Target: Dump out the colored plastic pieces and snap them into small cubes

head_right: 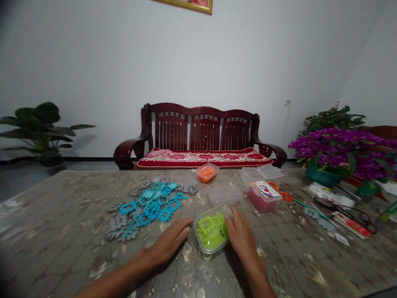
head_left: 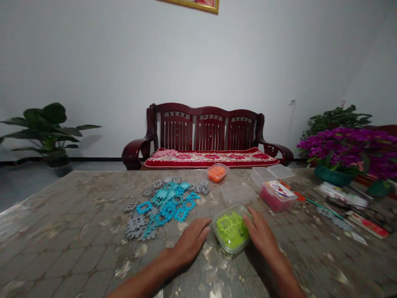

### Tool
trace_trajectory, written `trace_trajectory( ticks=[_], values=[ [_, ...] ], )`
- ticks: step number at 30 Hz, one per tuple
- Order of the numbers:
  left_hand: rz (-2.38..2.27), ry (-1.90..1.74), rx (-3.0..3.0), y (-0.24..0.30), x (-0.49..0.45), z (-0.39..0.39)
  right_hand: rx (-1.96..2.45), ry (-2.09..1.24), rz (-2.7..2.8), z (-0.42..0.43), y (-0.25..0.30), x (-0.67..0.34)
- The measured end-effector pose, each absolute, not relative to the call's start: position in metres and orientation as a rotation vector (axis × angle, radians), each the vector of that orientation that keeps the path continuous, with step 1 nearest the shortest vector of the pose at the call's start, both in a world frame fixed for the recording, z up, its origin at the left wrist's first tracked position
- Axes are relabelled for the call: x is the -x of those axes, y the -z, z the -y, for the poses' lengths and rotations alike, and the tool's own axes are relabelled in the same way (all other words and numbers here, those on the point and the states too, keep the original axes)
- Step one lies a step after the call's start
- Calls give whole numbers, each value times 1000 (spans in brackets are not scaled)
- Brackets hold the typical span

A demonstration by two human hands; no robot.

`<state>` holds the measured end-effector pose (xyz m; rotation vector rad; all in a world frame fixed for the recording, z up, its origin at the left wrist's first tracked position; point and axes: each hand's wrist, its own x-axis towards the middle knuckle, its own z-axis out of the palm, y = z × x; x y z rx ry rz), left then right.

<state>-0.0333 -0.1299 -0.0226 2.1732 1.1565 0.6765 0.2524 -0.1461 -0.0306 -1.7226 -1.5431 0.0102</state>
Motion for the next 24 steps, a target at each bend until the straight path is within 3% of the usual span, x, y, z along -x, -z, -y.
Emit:
trace_trajectory(
  ticks=[6, 14, 18, 24],
  values=[
    [-1268, -816, -1876, 26, 26, 118, 1503, -121, 1510, 133, 65, -203],
    [-1507, -1017, -1796, 1, 75, 70, 1142, -428, 1865, 151, 45, -199],
    [-1671, -1002, -1887, -9, 79, 77, 1171, -195, 2098, 164, 27, -212],
    [-1723, -836, -2324, -11, 49, 118, 830, 165, 2374, 152, 9, -208]
  ],
)
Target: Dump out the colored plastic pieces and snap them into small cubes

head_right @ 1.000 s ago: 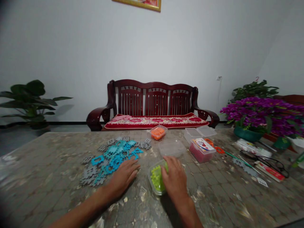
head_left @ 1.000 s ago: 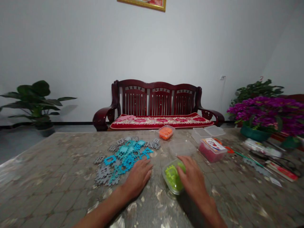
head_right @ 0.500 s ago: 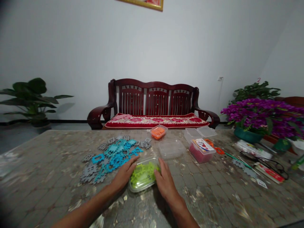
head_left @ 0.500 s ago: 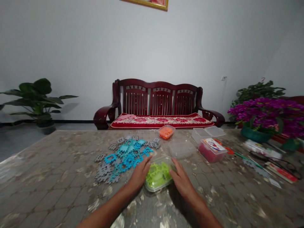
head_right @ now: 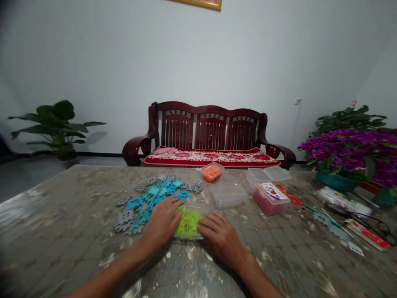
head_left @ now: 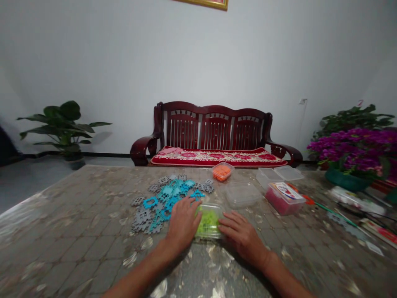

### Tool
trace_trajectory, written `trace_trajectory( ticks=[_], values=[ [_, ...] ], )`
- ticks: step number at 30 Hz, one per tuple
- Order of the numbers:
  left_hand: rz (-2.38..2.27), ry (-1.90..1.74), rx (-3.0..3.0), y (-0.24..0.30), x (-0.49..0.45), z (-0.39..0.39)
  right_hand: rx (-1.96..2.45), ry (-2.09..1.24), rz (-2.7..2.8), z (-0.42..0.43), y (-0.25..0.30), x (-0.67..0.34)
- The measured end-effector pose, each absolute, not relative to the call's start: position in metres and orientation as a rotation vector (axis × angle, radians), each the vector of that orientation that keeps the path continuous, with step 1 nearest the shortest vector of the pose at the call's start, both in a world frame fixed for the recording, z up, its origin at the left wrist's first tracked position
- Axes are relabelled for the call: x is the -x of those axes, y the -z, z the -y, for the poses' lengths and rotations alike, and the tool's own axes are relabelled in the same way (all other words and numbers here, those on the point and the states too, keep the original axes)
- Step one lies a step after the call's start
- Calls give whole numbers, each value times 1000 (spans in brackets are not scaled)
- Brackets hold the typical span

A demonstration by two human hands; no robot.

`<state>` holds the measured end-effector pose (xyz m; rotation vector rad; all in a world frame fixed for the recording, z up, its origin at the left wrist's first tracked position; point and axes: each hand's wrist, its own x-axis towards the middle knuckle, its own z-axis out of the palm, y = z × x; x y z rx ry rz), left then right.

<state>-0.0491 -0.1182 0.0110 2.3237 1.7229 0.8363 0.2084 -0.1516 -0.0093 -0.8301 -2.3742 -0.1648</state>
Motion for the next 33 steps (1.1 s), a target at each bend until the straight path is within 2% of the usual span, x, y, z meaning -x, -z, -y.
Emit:
trace_trajectory(
  ticks=[6, 20, 27, 33],
  values=[
    [-1671, -709, -2423, -3, 33, 132, 669, 265, 2384, 148, 7, -198],
    [-1414, -790, -2541, 12, 57, 126, 716, 253, 2273, 145, 0, -169],
    [-1237, -1164, -2593, 17, 65, 124, 675, 309, 2109, 134, 2, -160],
    [-1489, -1420, -2089, 26, 53, 124, 669, 319, 2034, 134, 0, -155]
  ],
)
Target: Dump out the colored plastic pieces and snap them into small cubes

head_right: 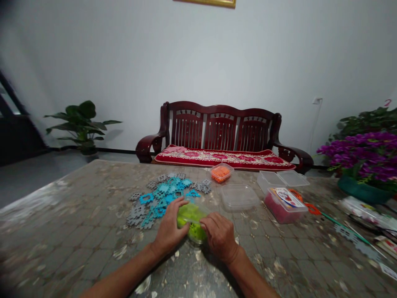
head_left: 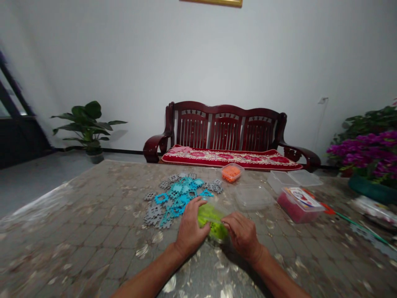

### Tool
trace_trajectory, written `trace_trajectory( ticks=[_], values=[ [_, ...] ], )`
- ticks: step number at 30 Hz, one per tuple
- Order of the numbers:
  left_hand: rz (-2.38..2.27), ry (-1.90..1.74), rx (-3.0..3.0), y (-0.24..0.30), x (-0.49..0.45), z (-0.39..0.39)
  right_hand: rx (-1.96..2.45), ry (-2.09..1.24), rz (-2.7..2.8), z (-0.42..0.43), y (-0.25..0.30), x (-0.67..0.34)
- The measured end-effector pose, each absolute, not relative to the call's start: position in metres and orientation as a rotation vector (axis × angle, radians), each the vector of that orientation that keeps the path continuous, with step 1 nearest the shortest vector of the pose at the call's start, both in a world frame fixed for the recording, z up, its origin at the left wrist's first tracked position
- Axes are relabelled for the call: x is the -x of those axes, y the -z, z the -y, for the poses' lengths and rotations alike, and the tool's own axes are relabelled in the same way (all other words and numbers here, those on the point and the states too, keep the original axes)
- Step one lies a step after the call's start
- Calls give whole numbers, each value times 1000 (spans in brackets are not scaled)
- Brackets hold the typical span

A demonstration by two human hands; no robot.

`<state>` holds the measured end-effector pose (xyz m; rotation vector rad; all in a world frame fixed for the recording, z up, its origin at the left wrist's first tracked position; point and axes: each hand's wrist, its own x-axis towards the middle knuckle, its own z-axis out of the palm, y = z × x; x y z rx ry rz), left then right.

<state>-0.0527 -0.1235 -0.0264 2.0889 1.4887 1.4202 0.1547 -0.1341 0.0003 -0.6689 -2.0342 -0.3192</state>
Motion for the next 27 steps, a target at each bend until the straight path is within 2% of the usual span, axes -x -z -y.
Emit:
trace_trajectory(
  ticks=[5, 10, 14, 18, 23, 27],
  values=[
    [-1554, -1462, -1727, 37, 50, 116, 757, 336, 1871, 127, -6, -158],
    [-1621, -1179, -1586, 34, 55, 109, 978, 470, 1676, 107, -4, -184],
    [-1658, -924, -1585, 23, 68, 98, 1048, 477, 1787, 106, 8, -198],
    [-1693, -989, -1606, 16, 78, 88, 1124, 383, 1948, 116, 17, -203],
    [-1642, -1314, -1535, 14, 88, 84, 1363, 65, 1961, 124, 17, -201],
    [-1580, -1552, -1522, 6, 90, 82, 1409, -528, 1745, 120, 4, -186]
  ],
)
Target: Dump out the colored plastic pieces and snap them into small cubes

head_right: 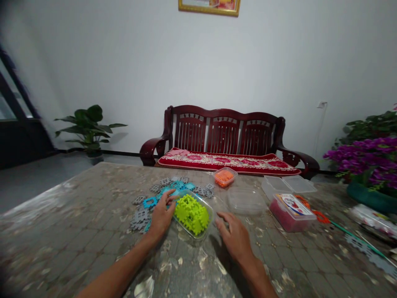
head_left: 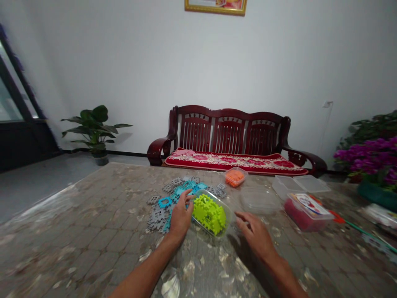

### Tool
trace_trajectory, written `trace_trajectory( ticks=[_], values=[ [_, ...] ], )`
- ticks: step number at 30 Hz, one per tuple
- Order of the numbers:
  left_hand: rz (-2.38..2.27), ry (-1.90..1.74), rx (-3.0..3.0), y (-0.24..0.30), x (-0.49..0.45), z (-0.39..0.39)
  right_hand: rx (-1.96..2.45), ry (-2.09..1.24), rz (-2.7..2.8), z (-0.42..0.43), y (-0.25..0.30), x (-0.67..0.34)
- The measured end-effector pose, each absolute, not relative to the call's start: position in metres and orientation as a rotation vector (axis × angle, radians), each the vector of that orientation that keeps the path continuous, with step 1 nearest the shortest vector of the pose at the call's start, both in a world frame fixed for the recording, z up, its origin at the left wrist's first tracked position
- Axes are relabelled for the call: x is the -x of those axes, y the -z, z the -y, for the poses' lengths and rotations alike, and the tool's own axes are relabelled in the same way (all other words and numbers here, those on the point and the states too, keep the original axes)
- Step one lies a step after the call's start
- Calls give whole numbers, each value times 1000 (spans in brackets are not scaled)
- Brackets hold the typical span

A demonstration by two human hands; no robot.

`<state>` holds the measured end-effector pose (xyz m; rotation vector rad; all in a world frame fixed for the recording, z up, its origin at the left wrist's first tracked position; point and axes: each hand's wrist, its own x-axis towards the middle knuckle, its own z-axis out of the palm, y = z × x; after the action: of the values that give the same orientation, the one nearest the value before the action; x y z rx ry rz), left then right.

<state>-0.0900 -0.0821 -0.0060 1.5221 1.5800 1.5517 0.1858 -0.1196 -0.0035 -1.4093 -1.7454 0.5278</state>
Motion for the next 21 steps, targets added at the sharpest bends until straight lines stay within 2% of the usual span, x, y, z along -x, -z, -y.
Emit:
trace_trajectory(
  ticks=[5, 8, 11, 14, 18, 21],
  values=[
    [-1515, -1671, -1489, 6, 85, 77, 1157, -1434, 1489, 108, -26, -160],
    [-1508, -1658, -1449, 15, 84, 71, 1100, -1637, 1368, 98, -28, -146],
    [-1525, -1618, -1412, 23, 85, 67, 1174, -1466, 1274, 82, -17, -135],
    [-1646, -1531, -1530, 29, 87, 70, 1241, -1150, 1279, 60, -8, -128],
    [-1894, -1267, -1853, 34, 84, 81, 1285, -633, 1461, 38, -5, -126],
    [-2030, -1070, -1997, 39, 79, 88, 1298, -420, 1607, 31, -2, -124]
  ],
)
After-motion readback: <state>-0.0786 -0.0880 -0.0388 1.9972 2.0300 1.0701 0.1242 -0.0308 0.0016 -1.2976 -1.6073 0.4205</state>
